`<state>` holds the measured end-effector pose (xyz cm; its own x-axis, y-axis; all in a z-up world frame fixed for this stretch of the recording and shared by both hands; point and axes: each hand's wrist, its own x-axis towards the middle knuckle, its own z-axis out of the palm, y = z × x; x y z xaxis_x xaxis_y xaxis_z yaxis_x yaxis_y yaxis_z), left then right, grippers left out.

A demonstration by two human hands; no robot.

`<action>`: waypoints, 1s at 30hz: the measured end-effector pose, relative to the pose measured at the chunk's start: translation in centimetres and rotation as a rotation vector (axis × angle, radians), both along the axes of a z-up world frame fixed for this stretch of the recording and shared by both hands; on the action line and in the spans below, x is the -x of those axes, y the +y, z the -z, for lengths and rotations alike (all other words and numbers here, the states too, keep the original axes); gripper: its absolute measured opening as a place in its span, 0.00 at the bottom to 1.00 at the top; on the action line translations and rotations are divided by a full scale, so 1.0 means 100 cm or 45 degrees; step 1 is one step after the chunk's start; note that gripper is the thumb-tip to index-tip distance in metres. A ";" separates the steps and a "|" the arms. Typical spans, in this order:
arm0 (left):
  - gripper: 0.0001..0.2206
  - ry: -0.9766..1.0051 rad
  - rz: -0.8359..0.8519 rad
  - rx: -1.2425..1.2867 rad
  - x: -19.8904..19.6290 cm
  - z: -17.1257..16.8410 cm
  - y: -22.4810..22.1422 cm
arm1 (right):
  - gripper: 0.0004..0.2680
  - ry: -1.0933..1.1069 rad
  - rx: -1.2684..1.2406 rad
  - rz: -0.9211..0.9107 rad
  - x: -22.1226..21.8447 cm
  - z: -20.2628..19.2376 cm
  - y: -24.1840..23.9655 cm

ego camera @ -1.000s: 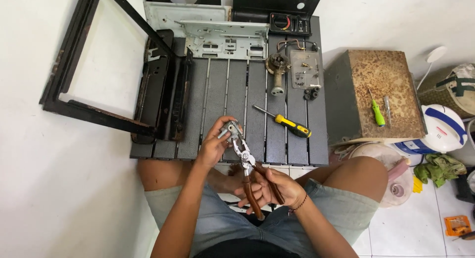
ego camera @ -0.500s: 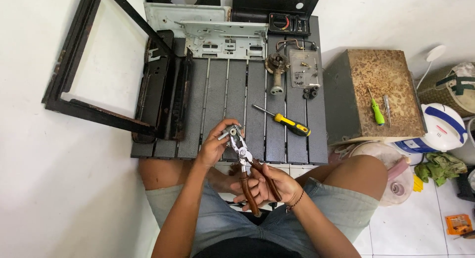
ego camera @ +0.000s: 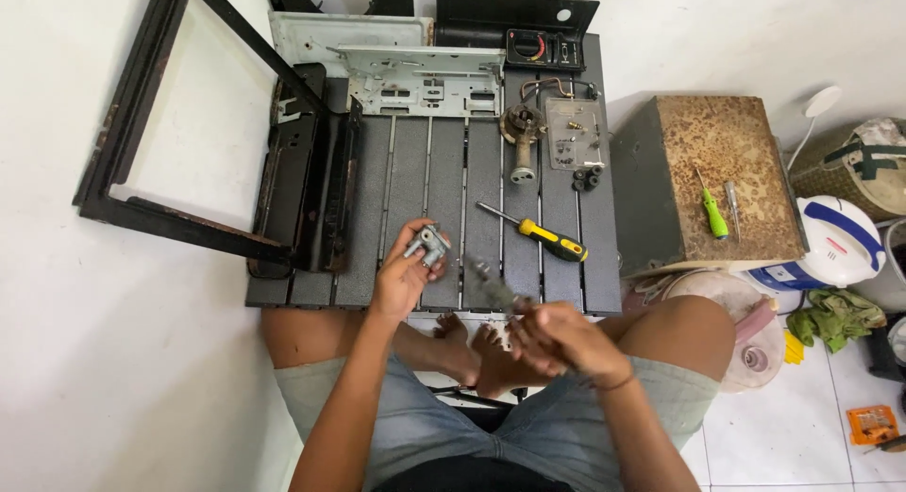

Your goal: Inspecting and cleaning a small metal component from a disassembled electronic device using a screwdriver and pliers.

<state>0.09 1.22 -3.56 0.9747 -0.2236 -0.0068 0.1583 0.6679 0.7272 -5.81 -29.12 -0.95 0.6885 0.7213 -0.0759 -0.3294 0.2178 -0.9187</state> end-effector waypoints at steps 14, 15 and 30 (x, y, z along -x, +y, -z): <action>0.19 -0.063 0.054 -0.014 -0.002 -0.004 -0.002 | 0.16 -1.152 1.856 0.591 -0.081 -0.094 -0.062; 0.19 -0.066 0.054 -0.028 -0.001 -0.003 -0.002 | 0.17 -1.164 1.872 0.574 -0.085 -0.090 -0.061; 0.20 -0.007 0.053 -0.084 0.001 -0.011 -0.004 | 0.22 -1.100 1.523 0.381 -0.108 -0.098 -0.046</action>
